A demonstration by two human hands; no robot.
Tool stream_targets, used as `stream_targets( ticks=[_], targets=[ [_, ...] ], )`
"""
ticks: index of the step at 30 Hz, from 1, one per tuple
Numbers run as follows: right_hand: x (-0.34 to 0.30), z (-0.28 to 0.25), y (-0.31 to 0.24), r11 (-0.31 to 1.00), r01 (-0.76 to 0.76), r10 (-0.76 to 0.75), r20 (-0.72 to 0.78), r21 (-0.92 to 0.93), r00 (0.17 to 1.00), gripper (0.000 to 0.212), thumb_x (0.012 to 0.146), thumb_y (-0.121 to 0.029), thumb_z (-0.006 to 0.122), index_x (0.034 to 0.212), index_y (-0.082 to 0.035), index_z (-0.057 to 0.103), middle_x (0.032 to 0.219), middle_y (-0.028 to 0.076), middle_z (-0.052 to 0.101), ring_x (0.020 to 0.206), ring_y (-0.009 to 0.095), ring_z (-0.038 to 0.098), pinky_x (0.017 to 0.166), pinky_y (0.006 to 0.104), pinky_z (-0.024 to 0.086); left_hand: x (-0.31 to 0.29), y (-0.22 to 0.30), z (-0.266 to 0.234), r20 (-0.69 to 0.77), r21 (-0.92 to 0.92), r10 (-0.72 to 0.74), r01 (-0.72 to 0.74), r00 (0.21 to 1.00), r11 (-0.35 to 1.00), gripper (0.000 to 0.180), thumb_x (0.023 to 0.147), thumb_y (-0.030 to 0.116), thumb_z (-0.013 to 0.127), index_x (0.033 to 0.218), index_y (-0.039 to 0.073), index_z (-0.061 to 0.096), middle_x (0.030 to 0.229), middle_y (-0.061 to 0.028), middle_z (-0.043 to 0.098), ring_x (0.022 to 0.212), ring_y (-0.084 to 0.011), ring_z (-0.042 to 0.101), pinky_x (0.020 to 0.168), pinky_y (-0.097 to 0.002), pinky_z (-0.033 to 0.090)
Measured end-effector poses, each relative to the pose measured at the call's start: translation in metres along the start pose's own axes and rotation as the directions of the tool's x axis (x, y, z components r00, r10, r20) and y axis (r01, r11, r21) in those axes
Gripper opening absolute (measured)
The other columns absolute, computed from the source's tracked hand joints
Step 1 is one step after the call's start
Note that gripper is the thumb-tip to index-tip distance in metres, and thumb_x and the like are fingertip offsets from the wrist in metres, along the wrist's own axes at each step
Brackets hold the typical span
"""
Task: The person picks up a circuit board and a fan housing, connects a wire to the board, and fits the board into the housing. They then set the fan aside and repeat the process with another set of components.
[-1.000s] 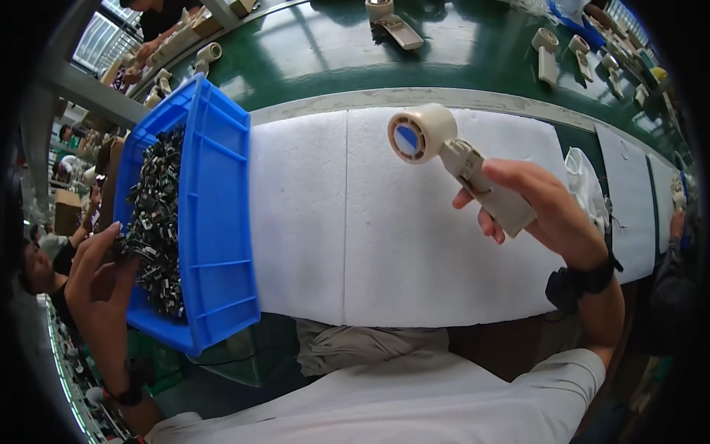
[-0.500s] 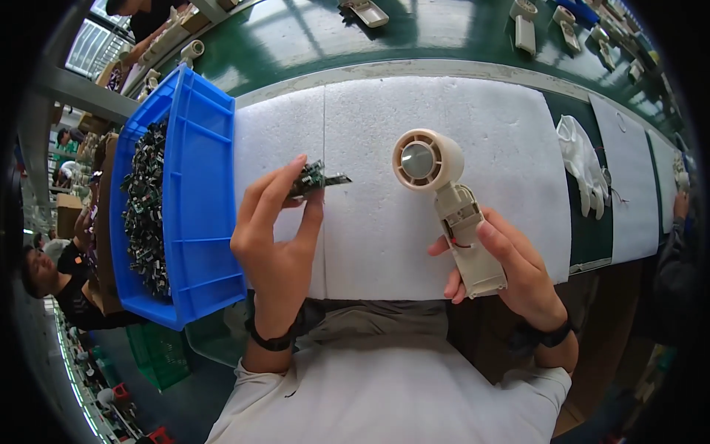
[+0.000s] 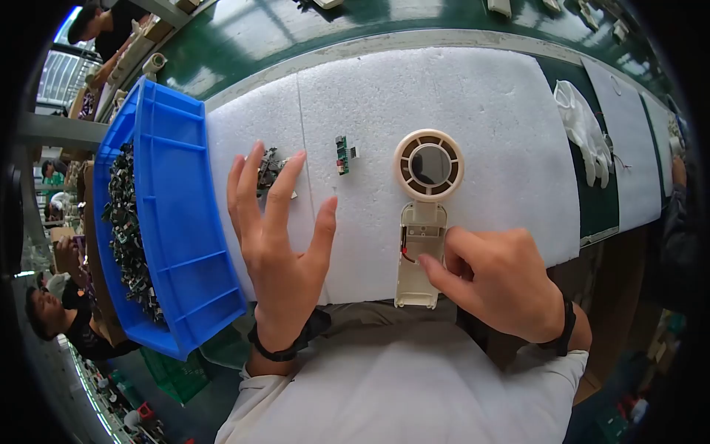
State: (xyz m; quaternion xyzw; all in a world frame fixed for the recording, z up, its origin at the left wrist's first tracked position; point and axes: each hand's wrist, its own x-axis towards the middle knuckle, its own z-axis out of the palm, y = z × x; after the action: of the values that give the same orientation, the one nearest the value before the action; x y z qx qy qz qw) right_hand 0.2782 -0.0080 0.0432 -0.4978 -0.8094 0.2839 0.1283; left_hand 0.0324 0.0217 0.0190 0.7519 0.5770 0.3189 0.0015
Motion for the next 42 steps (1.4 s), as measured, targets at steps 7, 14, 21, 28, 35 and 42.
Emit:
stream_targets(
  ticks=[7, 14, 21, 28, 35, 42],
  targets=[
    [0.026, -0.004, -0.018, 0.968, 0.138, -0.181, -0.201, -0.209, 0.963, 0.026, 0.079, -0.012, 0.077, 0.104, -0.010, 0.069, 0.066, 0.000, 0.054, 0.052, 0.016, 0.056, 0.047, 0.0308, 0.043, 0.007, 0.009, 0.017, 0.209, -0.099, 0.078, -0.059, 0.975, 0.993, 0.037, 0.086, 0.006, 0.071, 0.123, 0.007, 0.066, 0.131, -0.0188, 0.057, 0.121, -0.0376, 0.052, 0.101, -0.0457, 0.044],
    [0.028, -0.011, -0.010, 0.846, 0.349, -0.381, 0.002, -0.402, 0.925, 0.042, 0.069, -0.013, 0.082, 0.110, -0.014, 0.075, 0.063, -0.001, 0.050, 0.053, 0.014, 0.053, 0.048, 0.0312, 0.042, -0.012, 0.002, 0.010, 0.103, -0.342, 0.039, -0.001, 0.994, 0.940, 0.038, 0.082, -0.003, 0.072, 0.118, 0.005, 0.067, 0.109, -0.0137, 0.066, 0.094, -0.0303, 0.063, 0.079, -0.0407, 0.050],
    [0.035, 0.000, 0.002, 0.919, 0.379, -0.389, -0.102, -0.110, 0.915, 0.032, 0.073, -0.013, 0.083, 0.104, -0.010, 0.076, 0.063, 0.000, 0.056, 0.053, 0.015, 0.055, 0.048, 0.0302, 0.042, -0.022, -0.009, 0.003, 0.064, -0.363, 0.110, -0.079, 0.992, 0.928, 0.043, 0.073, -0.012, 0.071, 0.113, 0.004, 0.070, 0.101, -0.0100, 0.067, 0.091, -0.0281, 0.063, 0.080, -0.0384, 0.052],
    [0.043, 0.019, -0.005, 0.963, 0.255, -0.268, -0.391, -0.084, 0.880, 0.020, 0.075, -0.009, 0.085, 0.093, -0.009, 0.076, 0.063, 0.003, 0.062, 0.054, 0.016, 0.059, 0.049, 0.0290, 0.044, -0.012, -0.008, 0.000, 0.204, -0.482, 0.185, -0.066, 0.961, 0.874, 0.036, 0.077, -0.011, 0.073, 0.109, 0.004, 0.072, 0.101, -0.0111, 0.071, 0.095, -0.0261, 0.067, 0.082, -0.0347, 0.053],
    [0.037, 0.026, -0.007, 0.969, 0.232, -0.248, -0.367, -0.087, 0.897, 0.025, 0.072, -0.005, 0.083, 0.096, -0.009, 0.077, 0.062, 0.002, 0.057, 0.053, 0.016, 0.056, 0.049, 0.0284, 0.043, -0.012, -0.007, 0.018, 0.168, -0.617, 0.046, 0.069, 0.985, 0.784, 0.038, 0.081, -0.008, 0.074, 0.117, 0.004, 0.066, 0.099, -0.0104, 0.072, 0.094, -0.0223, 0.070, 0.084, -0.0322, 0.053],
    [0.039, 0.035, -0.013, 0.984, 0.172, -0.170, -0.476, -0.039, 0.863, 0.021, 0.069, -0.003, 0.080, 0.088, -0.011, 0.075, 0.060, -0.001, 0.047, 0.052, 0.015, 0.049, 0.046, 0.0284, 0.040, -0.017, -0.005, 0.018, 0.149, -0.772, -0.078, 0.165, 0.986, 0.614, 0.038, 0.082, -0.009, 0.076, 0.116, -0.002, 0.061, 0.099, -0.0118, 0.071, 0.096, -0.0195, 0.071, 0.086, -0.0299, 0.054]
  ],
)
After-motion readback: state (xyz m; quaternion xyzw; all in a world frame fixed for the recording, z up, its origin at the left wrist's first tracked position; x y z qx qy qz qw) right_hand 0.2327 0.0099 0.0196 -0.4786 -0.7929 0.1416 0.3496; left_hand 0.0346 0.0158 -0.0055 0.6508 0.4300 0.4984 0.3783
